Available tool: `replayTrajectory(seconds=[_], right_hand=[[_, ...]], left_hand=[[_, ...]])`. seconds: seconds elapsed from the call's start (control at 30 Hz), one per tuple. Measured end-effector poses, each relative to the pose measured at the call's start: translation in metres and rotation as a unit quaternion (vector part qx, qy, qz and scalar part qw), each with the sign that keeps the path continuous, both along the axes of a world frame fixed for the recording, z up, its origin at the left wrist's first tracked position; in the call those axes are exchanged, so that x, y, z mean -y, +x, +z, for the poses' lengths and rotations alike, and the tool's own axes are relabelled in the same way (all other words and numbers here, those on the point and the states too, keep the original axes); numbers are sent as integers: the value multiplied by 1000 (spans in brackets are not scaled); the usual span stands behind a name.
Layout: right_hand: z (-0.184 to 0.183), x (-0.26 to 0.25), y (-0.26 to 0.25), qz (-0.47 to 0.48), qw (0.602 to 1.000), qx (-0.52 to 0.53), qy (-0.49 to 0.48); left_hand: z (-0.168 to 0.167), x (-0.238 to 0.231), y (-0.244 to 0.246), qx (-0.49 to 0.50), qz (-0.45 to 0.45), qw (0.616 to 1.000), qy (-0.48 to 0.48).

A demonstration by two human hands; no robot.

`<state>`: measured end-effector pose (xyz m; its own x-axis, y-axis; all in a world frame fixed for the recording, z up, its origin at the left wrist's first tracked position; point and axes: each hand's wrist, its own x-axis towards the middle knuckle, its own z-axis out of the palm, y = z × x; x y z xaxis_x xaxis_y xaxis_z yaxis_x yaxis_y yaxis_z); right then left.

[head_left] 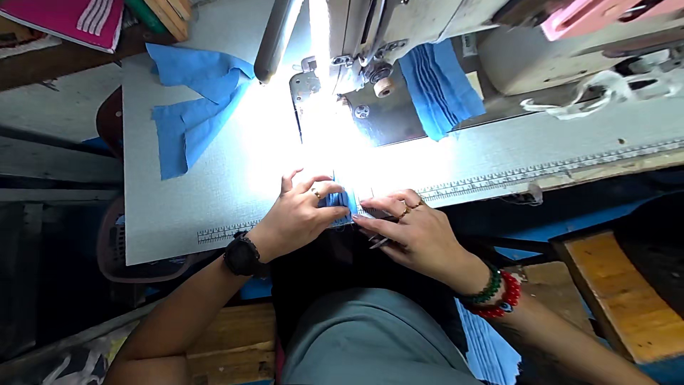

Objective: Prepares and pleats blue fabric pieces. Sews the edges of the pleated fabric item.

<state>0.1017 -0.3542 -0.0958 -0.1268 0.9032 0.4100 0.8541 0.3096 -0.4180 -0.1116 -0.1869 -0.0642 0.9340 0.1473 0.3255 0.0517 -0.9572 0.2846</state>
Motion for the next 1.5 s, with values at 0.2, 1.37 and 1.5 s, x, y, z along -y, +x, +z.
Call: replayTrajectory(seconds=[0.2,1.37,1.5], right_hand=[[4,5,-2,-29,999,9,-10],[31,-115,25,-97,984,135,-60],[36,-86,23,-120,983,122,-62]], left_hand=[[-1,6,1,0,-19,1000,9],[5,-128,55,14,54,998,26],[12,-146,67,29,68,997,6]])
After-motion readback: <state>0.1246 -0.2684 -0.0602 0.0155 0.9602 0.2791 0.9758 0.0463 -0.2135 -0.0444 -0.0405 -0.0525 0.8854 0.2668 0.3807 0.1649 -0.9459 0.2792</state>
